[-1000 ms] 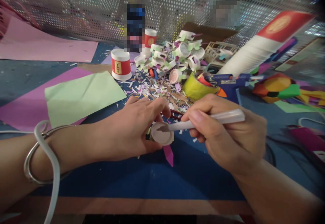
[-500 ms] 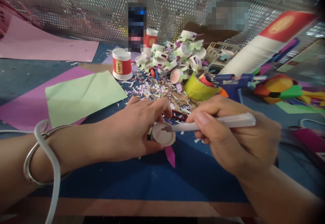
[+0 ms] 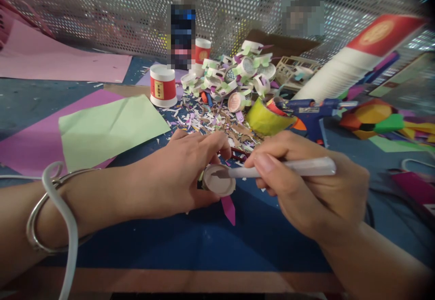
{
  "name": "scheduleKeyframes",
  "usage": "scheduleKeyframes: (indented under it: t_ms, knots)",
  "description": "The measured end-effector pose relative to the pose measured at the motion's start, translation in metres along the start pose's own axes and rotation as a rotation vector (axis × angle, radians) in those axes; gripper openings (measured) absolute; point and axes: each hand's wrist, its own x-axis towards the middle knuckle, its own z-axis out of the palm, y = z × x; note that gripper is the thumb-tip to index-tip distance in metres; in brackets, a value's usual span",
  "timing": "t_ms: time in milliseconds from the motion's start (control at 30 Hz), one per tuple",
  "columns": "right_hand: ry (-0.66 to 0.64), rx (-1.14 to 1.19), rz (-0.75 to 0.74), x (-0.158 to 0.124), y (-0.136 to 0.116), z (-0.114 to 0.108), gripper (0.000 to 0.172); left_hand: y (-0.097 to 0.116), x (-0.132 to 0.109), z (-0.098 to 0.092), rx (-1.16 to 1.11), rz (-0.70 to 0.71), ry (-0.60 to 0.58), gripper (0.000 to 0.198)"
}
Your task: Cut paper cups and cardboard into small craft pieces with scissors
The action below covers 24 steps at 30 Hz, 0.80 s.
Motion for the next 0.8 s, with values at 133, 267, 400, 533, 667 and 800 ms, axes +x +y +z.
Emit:
scheduleKeyframes:
  t_ms: [133, 267, 400, 533, 667, 800]
  knots:
    - [-0.013, 0.015, 0.002, -0.0004, -0.0003, -0.0010, 0.020, 0.0011, 0.0002, -0.0005, 0.002, -0.003, -0.008, 0.040]
    - [-0.022, 0.035, -0.004, 0.0001, 0.0003, -0.0017, 0.018, 0.0001, 0.0000, -0.0002, 0.004, 0.002, -0.010, 0.039]
    - [-0.027, 0.028, -0.010, 0.0014, -0.0002, -0.0027, 0.019, -0.0014, 0.0003, 0.0008, 0.003, 0.011, 0.005, 0.041]
    - [-0.031, 0.038, -0.016, 0.0029, -0.0015, -0.0042, 0.020, -0.0016, 0.0004, 0.0003, 0.002, 0.001, -0.008, 0.041]
    - [-0.031, 0.059, -0.002, 0.0035, -0.0022, -0.0062, 0.022, -0.0016, 0.0005, -0.0002, 0.014, 0.001, -0.004, 0.041]
    - [-0.028, 0.064, 0.002, 0.0025, -0.0014, -0.0082, 0.023, -0.0023, 0.0005, 0.0003, 0.013, -0.009, -0.010, 0.041]
